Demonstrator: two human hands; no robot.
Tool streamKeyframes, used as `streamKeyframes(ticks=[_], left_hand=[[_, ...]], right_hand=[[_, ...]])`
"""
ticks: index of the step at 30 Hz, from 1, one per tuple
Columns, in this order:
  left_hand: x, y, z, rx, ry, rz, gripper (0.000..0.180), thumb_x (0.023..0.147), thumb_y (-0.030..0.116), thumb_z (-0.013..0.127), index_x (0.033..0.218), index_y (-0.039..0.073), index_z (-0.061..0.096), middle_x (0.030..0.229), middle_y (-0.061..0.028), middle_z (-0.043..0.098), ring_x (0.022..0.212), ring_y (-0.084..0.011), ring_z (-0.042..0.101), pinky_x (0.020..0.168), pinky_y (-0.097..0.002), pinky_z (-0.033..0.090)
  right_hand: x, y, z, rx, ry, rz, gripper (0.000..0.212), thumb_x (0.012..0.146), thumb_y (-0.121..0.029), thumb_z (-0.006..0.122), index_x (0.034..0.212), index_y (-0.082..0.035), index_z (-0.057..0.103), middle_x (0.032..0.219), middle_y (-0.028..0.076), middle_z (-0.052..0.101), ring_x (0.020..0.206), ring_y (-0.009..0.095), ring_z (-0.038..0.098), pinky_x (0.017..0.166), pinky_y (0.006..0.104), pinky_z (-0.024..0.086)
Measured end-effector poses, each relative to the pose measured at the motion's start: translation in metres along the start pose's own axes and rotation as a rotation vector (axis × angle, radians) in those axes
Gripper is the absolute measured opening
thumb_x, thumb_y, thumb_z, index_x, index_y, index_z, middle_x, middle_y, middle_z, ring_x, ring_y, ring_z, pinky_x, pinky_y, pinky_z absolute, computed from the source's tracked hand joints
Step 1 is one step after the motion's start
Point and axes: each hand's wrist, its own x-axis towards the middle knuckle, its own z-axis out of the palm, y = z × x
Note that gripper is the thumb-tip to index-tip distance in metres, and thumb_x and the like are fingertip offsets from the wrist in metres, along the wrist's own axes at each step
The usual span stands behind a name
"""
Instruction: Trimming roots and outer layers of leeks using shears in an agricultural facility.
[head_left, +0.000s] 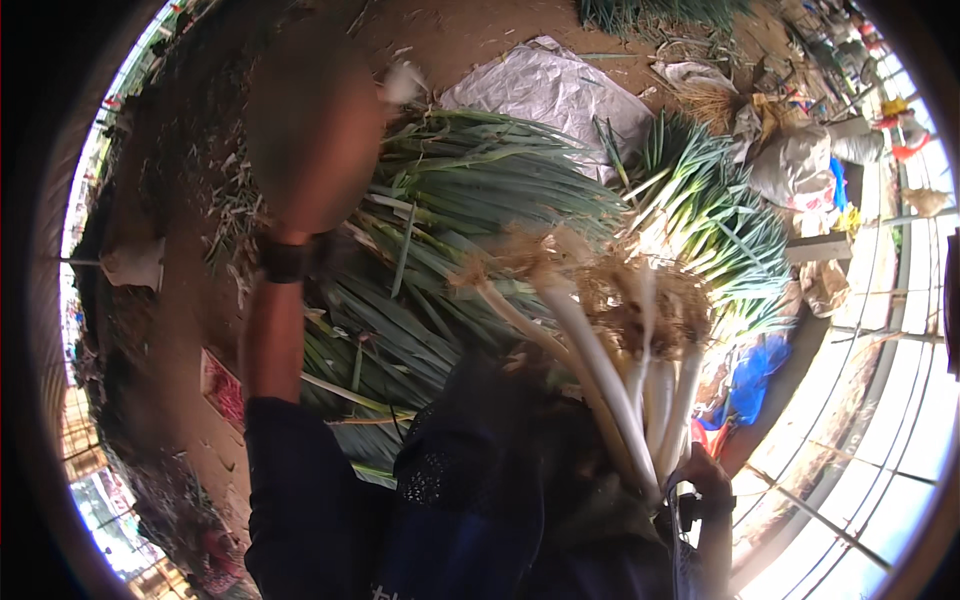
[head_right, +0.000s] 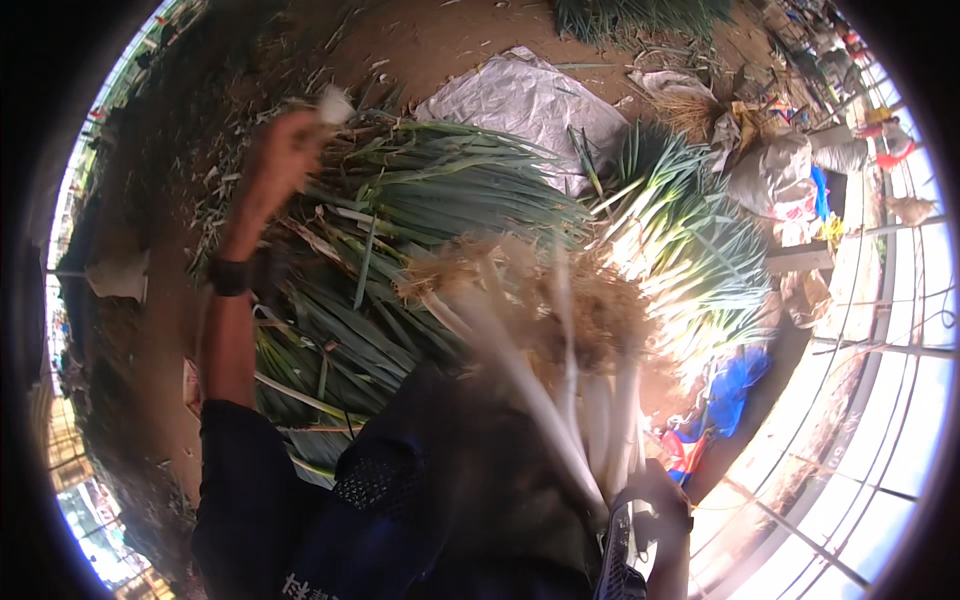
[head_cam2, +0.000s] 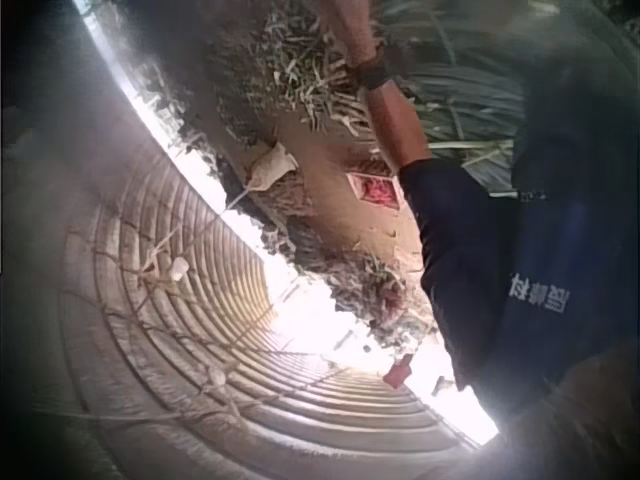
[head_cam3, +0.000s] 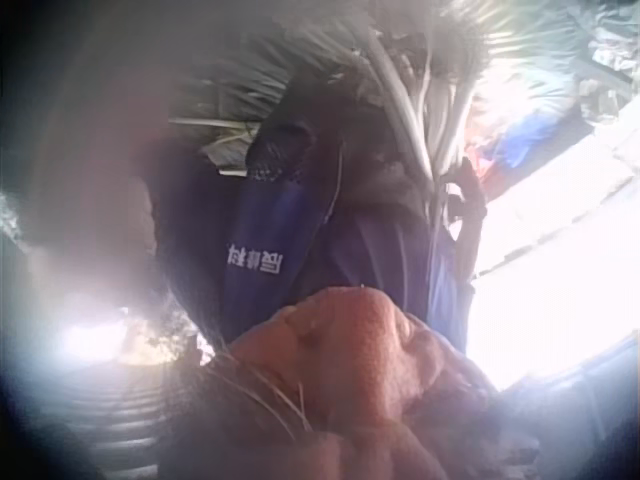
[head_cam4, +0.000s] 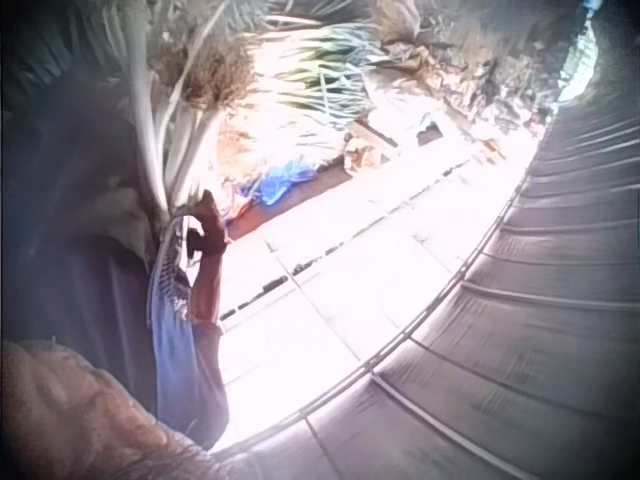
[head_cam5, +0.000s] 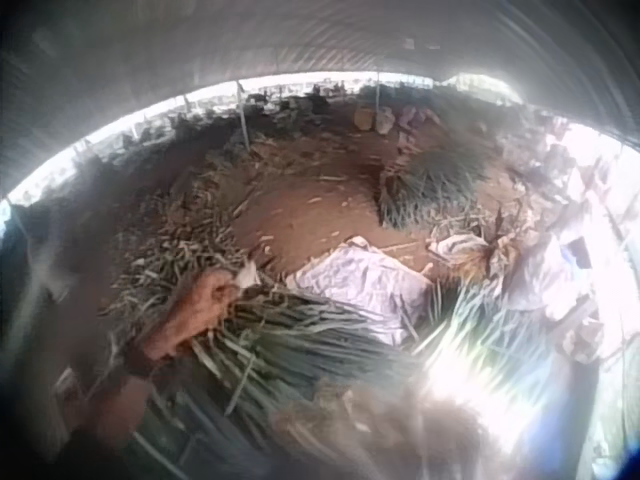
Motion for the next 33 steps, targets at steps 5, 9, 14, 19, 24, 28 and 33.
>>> streamKeyframes(ticks=[5,9,14,19,24,28,33], left_hand=[[-0.050,-0.002,0.101,-0.171,-0.059,0.377,0.019,0.092,0.013,0.067,0.108,0.014,0.076,0.077,-0.0088,0.071,0.063,-0.0225,0.065,0.060,-0.0375,0.051],[-0.033,0.026,0.148,-0.270,-0.123,0.313,0.015,0.093,0.012,0.065,0.102,0.007,0.075,0.078,-0.0121,0.070,0.071,-0.0264,0.068,0.064,-0.0395,0.051],[-0.018,0.043,0.237,-0.413,-0.063,0.667,0.013,0.088,0.018,0.069,0.095,0.007,0.072,0.084,-0.0125,0.071,0.079,-0.0303,0.070,0.073,-0.0420,0.056],[-0.042,0.047,0.358,-0.165,-0.326,0.656,0.026,0.080,0.018,0.074,0.104,0.010,0.070,0.097,-0.0133,0.070,0.096,-0.0319,0.068,0.083,-0.0428,0.055],[-0.025,0.015,0.342,-0.581,-0.357,0.591,0.017,0.078,0.015,0.075,0.092,0.010,0.067,0.094,-0.0128,0.069,0.089,-0.0330,0.065,0.078,-0.0437,0.054],[0.006,0.006,0.244,-0.211,-0.236,0.503,0.018,0.076,0.015,0.077,0.090,0.008,0.069,0.095,-0.0154,0.070,0.087,-0.0326,0.067,0.075,-0.0421,0.054],[0.037,-0.039,0.200,-0.396,-0.550,0.380,0.020,0.093,0.017,0.067,0.103,0.000,0.069,0.094,-0.0166,0.071,0.091,-0.0234,0.070,0.079,-0.0324,0.054]], right_hand=[[0.000,0.005,0.015,0.065,0.175,0.077,0.027,0.087,-0.002,0.062,0.113,0.001,0.065,0.100,0.008,0.063,0.090,0.019,0.065,0.077,0.0330,0.053],[-0.017,0.014,0.013,0.117,0.254,0.108,0.031,0.089,-0.002,0.060,0.119,0.003,0.063,0.105,0.010,0.064,0.092,0.019,0.065,0.080,0.0329,0.053],[-0.030,0.021,0.012,0.155,0.289,0.119,0.036,0.091,-0.002,0.058,0.126,0.005,0.060,0.112,0.011,0.065,0.095,0.020,0.064,0.082,0.0327,0.052],[-0.035,0.037,0.015,0.232,0.329,0.114,0.041,0.093,-0.003,0.055,0.132,0.007,0.056,0.118,0.013,0.066,0.098,0.020,0.063,0.085,0.0325,0.051],[-0.012,0.014,0.031,0.221,0.366,0.133,0.041,0.092,-0.001,0.055,0.131,0.010,0.054,0.119,0.014,0.065,0.099,0.019,0.063,0.084,0.0317,0.051],[-0.004,0.009,0.022,0.092,0.333,0.327,0.037,0.091,0.002,0.054,0.128,0.010,0.056,0.120,0.015,0.065,0.100,0.020,0.063,0.085,0.0326,0.051],[0.010,0.024,0.006,0.015,0.227,0.307,0.035,0.090,0.002,0.054,0.125,0.009,0.058,0.116,0.014,0.064,0.097,0.020,0.063,0.084,0.0315,0.052]])
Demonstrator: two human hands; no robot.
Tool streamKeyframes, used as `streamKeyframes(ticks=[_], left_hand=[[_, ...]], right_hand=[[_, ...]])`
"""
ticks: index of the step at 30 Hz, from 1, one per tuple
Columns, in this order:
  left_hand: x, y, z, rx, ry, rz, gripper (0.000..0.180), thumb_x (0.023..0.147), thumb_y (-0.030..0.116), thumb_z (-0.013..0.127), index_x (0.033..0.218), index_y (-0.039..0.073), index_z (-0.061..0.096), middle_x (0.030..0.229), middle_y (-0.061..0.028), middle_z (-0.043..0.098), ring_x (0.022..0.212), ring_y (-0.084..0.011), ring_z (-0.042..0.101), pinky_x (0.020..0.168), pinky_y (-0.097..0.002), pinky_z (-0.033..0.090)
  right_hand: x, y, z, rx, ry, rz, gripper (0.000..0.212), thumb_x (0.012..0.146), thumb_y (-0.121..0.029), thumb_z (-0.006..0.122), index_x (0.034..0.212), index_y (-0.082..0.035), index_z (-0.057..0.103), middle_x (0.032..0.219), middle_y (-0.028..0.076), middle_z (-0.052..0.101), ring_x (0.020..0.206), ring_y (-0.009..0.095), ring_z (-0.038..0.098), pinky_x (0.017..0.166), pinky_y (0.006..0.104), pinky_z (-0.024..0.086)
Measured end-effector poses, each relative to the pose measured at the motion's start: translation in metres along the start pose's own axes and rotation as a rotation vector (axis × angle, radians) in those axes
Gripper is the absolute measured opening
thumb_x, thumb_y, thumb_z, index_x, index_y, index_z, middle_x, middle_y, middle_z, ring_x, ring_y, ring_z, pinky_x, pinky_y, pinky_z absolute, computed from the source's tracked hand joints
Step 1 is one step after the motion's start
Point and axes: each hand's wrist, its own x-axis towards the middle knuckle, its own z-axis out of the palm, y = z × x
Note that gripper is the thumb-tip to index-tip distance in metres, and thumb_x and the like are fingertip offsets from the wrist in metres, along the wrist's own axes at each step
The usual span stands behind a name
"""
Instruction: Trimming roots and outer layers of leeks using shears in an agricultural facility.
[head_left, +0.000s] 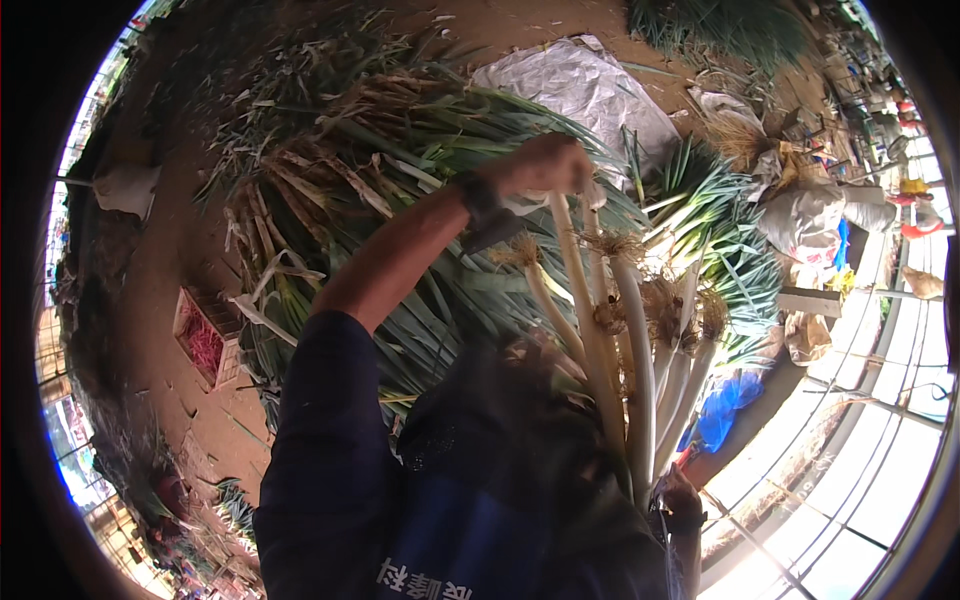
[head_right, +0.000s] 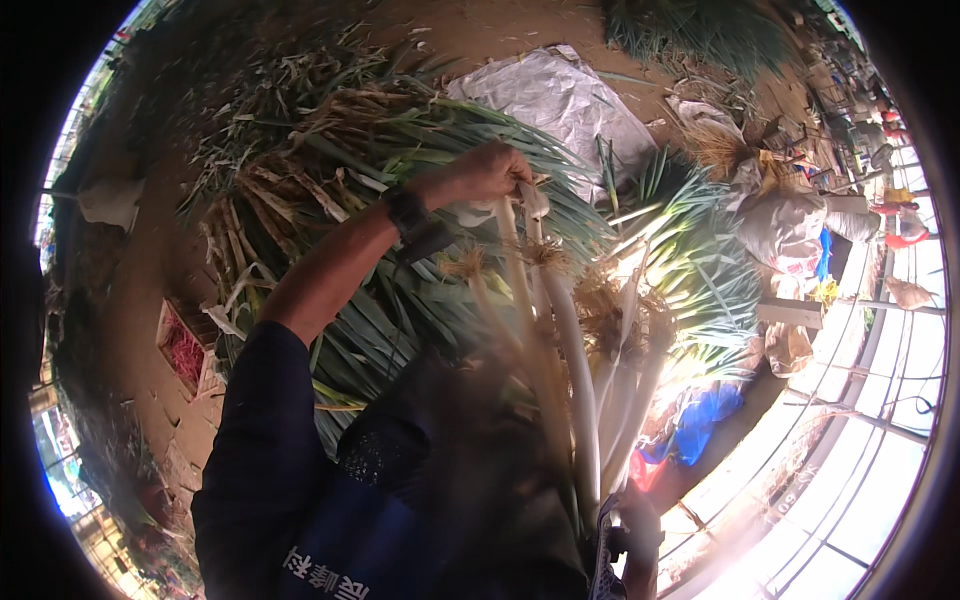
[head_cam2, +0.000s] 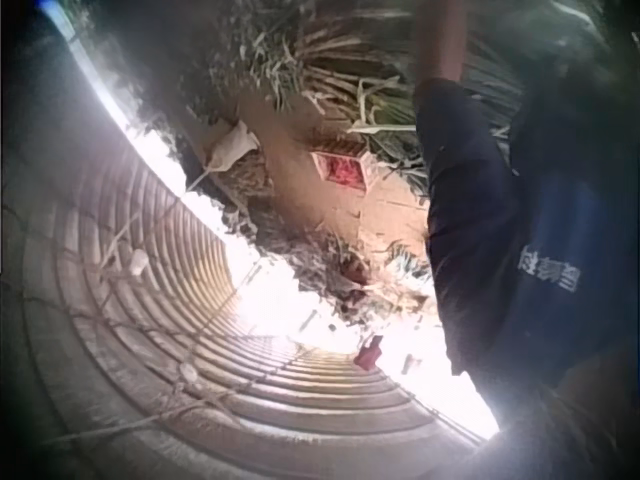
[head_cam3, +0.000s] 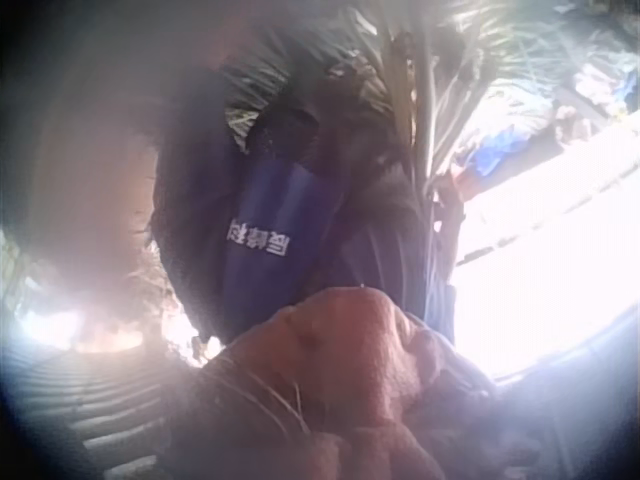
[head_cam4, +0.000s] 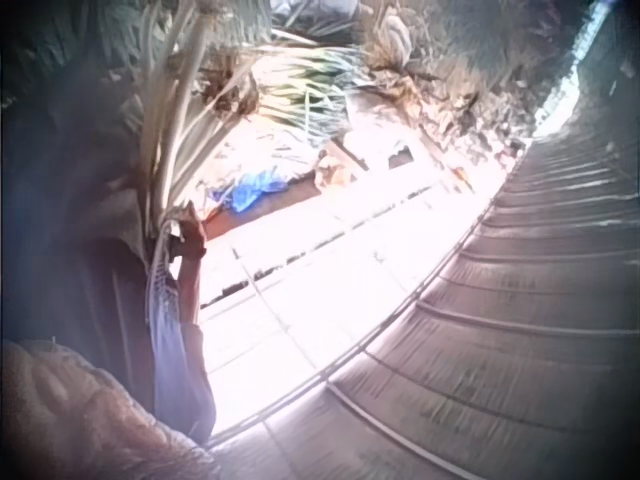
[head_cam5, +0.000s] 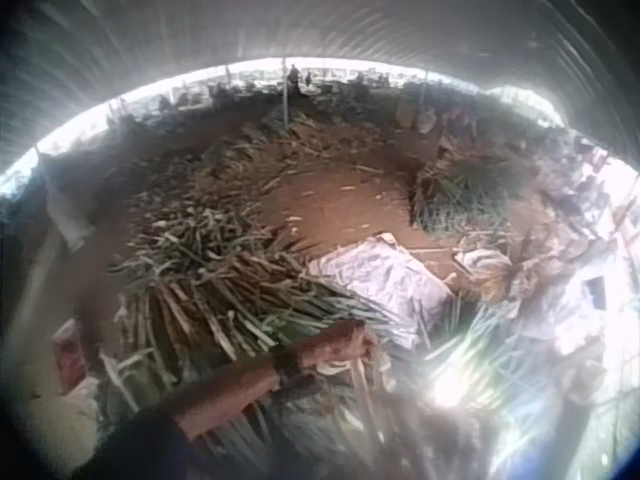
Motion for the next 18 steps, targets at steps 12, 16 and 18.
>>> streamKeyframes(ticks=[12,16,18], left_hand=[[-0.088,-0.018,0.025,-1.407,-0.154,-0.010,0.036,0.102,0.023,0.059,0.132,0.004,0.058,0.125,-0.0081,0.066,0.109,-0.0174,0.064,0.088,-0.0318,0.055],[-0.091,0.047,0.034,-0.887,-0.240,-0.238,0.042,0.095,0.020,0.063,0.132,0.000,0.057,0.106,-0.0086,0.068,0.094,-0.0224,0.063,0.087,-0.0389,0.051],[-0.096,0.049,0.036,-0.770,-0.228,0.072,0.043,0.095,0.026,0.067,0.131,0.004,0.058,0.121,-0.0098,0.064,0.106,-0.0213,0.062,0.091,-0.0347,0.052]], right_hand=[[0.002,-0.042,0.000,-0.199,-0.168,-0.288,0.039,0.103,-0.015,0.049,0.137,0.003,0.051,0.096,0.011,0.061,0.070,0.012,0.055,0.070,0.0238,0.051],[0.010,-0.047,-0.004,-0.619,-0.083,-0.389,0.032,0.104,-0.014,0.044,0.131,-0.002,0.056,0.090,0.008,0.056,0.079,0.012,0.053,0.069,0.0235,0.048],[0.015,-0.053,-0.005,-0.489,-0.145,-0.502,0.032,0.081,-0.004,0.059,0.112,0.003,0.065,0.097,0.011,0.063,0.091,0.022,0.062,0.082,0.0318,0.051]])
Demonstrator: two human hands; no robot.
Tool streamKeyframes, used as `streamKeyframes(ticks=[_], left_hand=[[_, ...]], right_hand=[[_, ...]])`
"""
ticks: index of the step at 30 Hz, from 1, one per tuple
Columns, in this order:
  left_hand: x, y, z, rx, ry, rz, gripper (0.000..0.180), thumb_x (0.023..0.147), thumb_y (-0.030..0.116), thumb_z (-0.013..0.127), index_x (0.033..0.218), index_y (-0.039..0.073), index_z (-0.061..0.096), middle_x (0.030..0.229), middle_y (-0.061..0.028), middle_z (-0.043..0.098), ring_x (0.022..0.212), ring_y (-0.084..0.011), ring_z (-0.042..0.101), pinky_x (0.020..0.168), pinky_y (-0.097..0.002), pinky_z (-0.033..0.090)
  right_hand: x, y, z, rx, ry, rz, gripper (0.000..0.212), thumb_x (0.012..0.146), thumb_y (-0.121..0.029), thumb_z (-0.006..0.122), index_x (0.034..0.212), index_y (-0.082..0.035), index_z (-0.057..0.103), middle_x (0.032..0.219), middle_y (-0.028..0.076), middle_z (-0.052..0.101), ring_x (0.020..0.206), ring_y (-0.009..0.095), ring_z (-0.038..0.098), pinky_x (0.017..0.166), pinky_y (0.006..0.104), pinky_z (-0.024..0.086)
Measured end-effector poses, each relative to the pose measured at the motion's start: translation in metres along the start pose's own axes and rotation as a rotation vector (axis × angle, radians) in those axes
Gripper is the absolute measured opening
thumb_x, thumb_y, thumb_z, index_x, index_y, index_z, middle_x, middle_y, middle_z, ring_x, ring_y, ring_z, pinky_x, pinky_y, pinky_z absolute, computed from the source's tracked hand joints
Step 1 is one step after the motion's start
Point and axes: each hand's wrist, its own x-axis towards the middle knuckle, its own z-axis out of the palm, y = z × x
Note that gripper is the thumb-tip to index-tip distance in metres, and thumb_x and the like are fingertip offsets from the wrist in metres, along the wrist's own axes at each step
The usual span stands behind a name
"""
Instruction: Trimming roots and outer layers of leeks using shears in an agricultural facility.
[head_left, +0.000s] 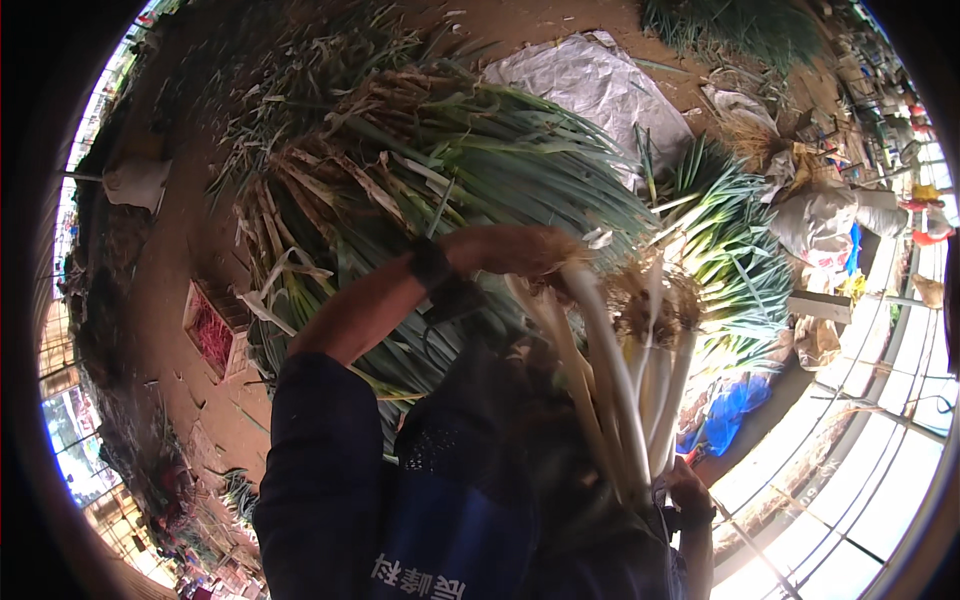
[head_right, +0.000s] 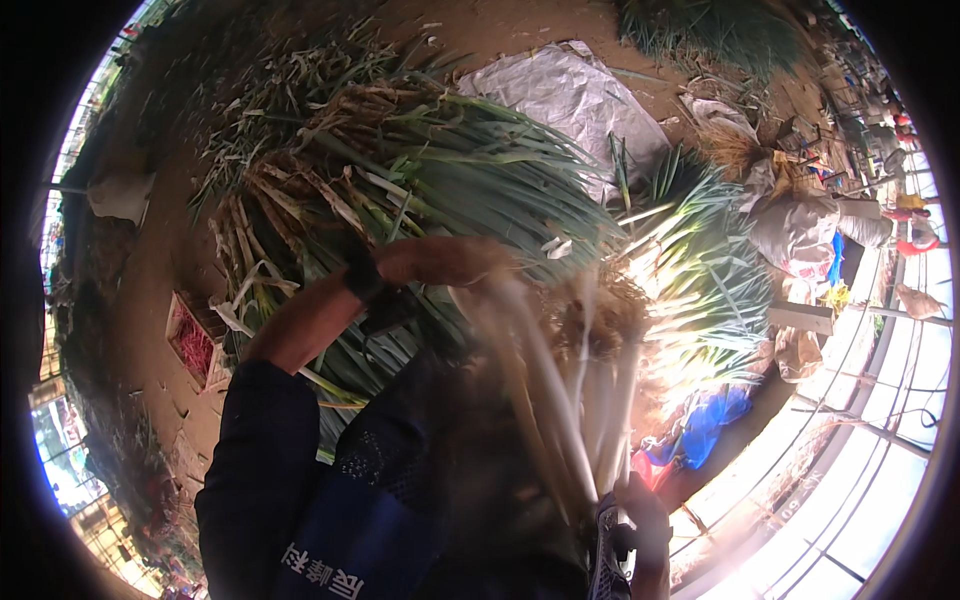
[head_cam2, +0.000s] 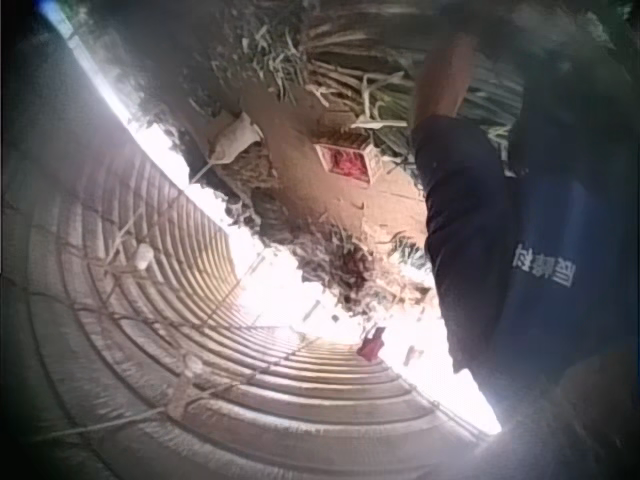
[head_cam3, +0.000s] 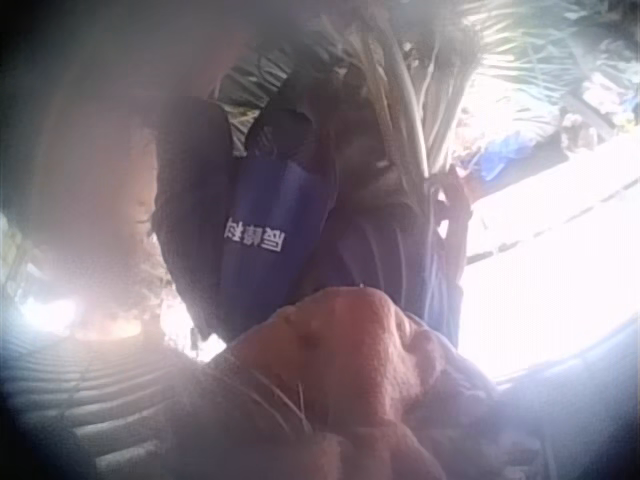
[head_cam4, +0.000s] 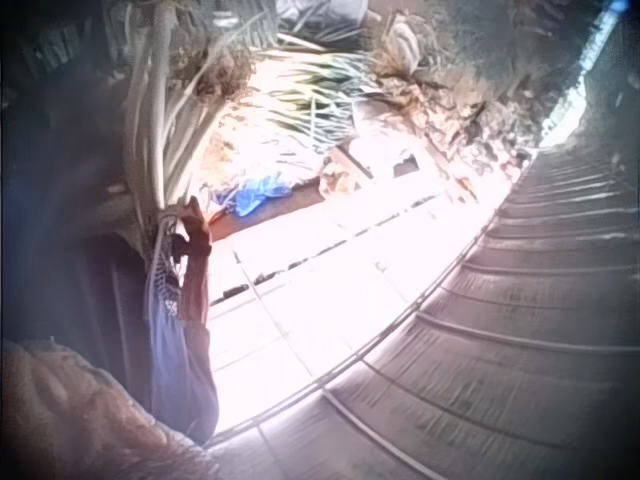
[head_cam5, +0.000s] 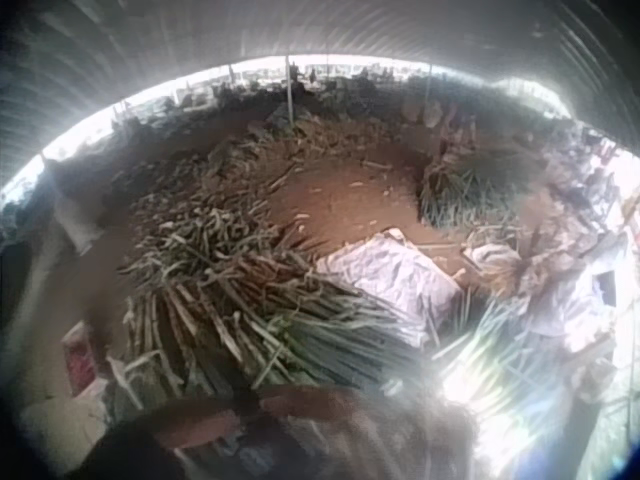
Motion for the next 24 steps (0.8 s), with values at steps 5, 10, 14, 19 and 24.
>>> streamKeyframes(ticks=[5,10,14,19,24], left_hand=[[-0.001,-0.031,-0.046,0.538,0.084,0.206,0.035,0.089,0.021,0.073,0.118,0.005,0.063,0.117,-0.0105,0.067,0.104,-0.0245,0.066,0.087,-0.0349,0.054],[-0.064,-0.029,-0.138,1.016,0.810,-0.525,0.040,0.082,0.003,0.071,0.122,0.006,0.065,0.122,-0.0154,0.065,0.102,-0.0310,0.067,0.079,-0.0436,0.057],[-0.107,-0.061,-0.121,1.105,0.602,-0.536,0.062,0.086,0.008,0.073,0.144,0.010,0.051,0.153,-0.0143,0.042,0.113,-0.0308,0.064,0.085,-0.0447,0.057],[-0.043,-0.050,-0.006,-0.022,0.312,-0.318,0.079,0.089,0.023,0.077,0.156,0.013,0.036,0.148,-0.0081,0.048,0.116,-0.0204,0.061,0.090,-0.0348,0.053],[-0.048,-0.095,0.045,-0.402,0.381,-0.326,0.061,0.095,0.022,0.069,0.148,0.009,0.043,0.132,-0.0063,0.058,0.108,-0.0165,0.062,0.088,-0.0320,0.054]], right_hand=[[0.031,-0.079,-0.004,0.261,0.069,-0.002,0.028,0.072,0.000,0.065,0.099,0.005,0.068,0.100,0.012,0.063,0.093,0.025,0.064,0.082,0.0336,0.052],[0.034,-0.086,-0.010,0.494,0.010,0.118,0.033,0.067,-0.007,0.067,0.097,0.006,0.066,0.097,0.013,0.061,0.095,0.028,0.063,0.083,0.0362,0.051],[0.029,-0.053,-0.010,0.384,-0.037,-0.139,0.038,0.070,-0.008,0.066,0.104,0.008,0.064,0.097,0.013,0.061,0.095,0.027,0.063,0.084,0.0369,0.050],[-0.002,0.019,-0.001,0.398,-0.053,-0.065,0.055,0.064,-0.003,0.069,0.118,0.009,0.062,0.118,0.017,0.064,0.111,0.030,0.063,0.099,0.0394,0.049],[0.010,0.001,0.007,0.171,0.075,0.002,0.018,0.083,0.003,0.063,0.100,-0.001,0.066,0.099,0.014,0.061,0.097,0.030,0.063,0.081,0.0352,0.052]])
